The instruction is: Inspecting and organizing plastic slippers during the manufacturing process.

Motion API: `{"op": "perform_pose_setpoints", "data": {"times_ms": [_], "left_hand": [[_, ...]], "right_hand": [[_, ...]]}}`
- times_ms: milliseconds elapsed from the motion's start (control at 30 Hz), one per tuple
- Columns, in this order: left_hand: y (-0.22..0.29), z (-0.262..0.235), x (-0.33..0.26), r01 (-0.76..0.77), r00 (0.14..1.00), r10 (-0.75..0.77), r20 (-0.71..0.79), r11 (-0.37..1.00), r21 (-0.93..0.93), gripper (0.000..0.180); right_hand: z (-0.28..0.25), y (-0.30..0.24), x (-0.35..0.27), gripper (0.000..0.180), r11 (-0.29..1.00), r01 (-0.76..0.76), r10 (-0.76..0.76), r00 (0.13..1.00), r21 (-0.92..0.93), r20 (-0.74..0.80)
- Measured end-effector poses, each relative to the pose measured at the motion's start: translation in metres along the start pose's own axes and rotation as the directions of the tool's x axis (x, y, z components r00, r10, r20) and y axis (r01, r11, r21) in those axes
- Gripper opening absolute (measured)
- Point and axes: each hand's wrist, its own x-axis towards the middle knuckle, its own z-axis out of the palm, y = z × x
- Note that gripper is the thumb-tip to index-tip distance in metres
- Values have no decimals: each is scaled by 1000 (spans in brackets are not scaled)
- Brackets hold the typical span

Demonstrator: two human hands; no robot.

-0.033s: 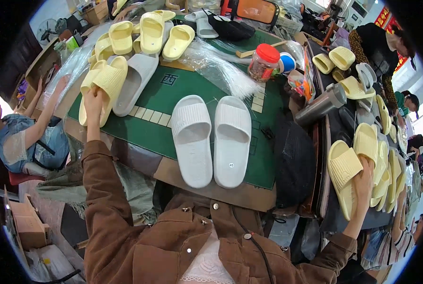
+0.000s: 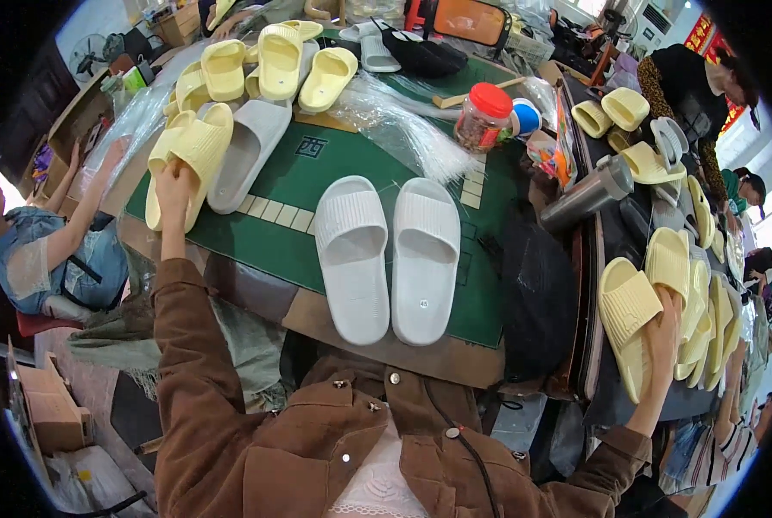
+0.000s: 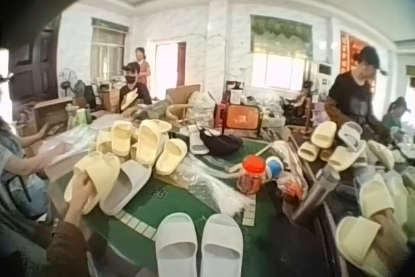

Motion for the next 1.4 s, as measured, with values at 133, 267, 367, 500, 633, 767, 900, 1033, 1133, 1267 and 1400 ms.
{"op": "perform_pose_setpoints", "data": {"times_ms": [133,267,367,500,633,767,900,1033,1133,1267,1400], "left_hand": [[-7,10,-18,-35,999,34,-4,991,-126,49],[60,10,-67,-156,980,162,-117,986,52,60],[106,-9,-92,-235,969,228,-99,970,-65,57],[162,-32,-114,-289,934,336,119,909,-299,41],[213,-67,-140,-17,710,359,605,869,-495,26],[216,-68,-173,-267,455,552,699,833,-484,35],[228,-48,-211,-442,352,681,642,726,-527,53],[238,-23,-243,-561,402,689,603,706,-432,65],[247,1,-258,-587,493,681,542,720,-370,65],[252,23,-260,-607,593,637,492,755,-247,63],[254,32,-253,-533,670,583,460,809,-249,61]], "right_hand": [[5,-3,-2,36,999,-39,40,997,12,-59],[7,-2,-5,34,996,-11,15,999,84,-45],[6,-13,-8,35,997,-8,12,999,78,-52],[-2,-17,-30,38,995,15,-2,992,99,-130],[-23,-41,-41,33,973,-64,93,988,221,-122],[-19,-26,-57,26,940,-61,152,956,335,-250],[-12,-18,-64,25,931,-97,197,946,353,-258],[7,-6,-68,31,949,-90,152,970,301,-190],[11,-15,-54,39,977,-170,179,982,128,-63],[5,-32,-51,40,992,-111,109,994,-62,-31],[-4,-39,-43,42,977,-193,201,976,-95,80]]}}
